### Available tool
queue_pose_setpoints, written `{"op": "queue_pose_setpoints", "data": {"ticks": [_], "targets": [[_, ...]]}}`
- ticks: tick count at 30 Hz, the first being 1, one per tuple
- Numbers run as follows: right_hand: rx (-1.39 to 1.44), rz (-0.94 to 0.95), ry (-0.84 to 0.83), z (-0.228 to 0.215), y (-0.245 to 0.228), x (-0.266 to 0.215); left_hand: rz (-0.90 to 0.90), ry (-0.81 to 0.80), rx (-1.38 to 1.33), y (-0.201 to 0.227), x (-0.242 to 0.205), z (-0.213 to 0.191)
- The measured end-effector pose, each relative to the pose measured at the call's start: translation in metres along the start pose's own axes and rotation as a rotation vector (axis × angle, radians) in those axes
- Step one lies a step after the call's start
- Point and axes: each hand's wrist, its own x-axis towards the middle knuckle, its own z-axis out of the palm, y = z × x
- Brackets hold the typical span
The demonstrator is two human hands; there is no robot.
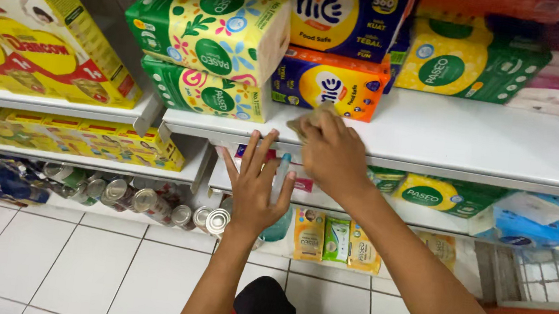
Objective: The person cleans the metal shelves of a display unit in a store using a spray bottle and a cloth. They spray the cleaning solution onto the shelf edges and wipe them down, moving from the lower shelves to the upper red shelf.
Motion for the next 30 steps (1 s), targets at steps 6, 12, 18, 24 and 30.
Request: {"op": "queue_pose_setpoints", "data": {"ticks": [6, 12, 18, 24, 30], "targets": [[-0.157, 0.287, 0.042, -0.088, 0.1, -0.077, 0.148, -0.039, -0.127, 0.052, 0.013, 0.03], [-0.465, 0.456, 0.11, -0.165, 0.18, -0.141, 0.182, -0.062, -0.347, 0.103, 0.026, 0.08], [-0.288, 0.342, 0.18, -0.126, 0.153, -0.122, 0.209, -0.046, -0.298, 0.129, 0.028, 0.097], [-0.013, 0.189, 0.065, -0.105, 0.109, -0.098, 0.229, -0.047, -0.229, 0.136, 0.03, 0.104], [-0.095, 0.302, -0.04, -0.14, 0.17, -0.116, 0.191, -0.077, -0.239, 0.137, 0.029, 0.103]]}}
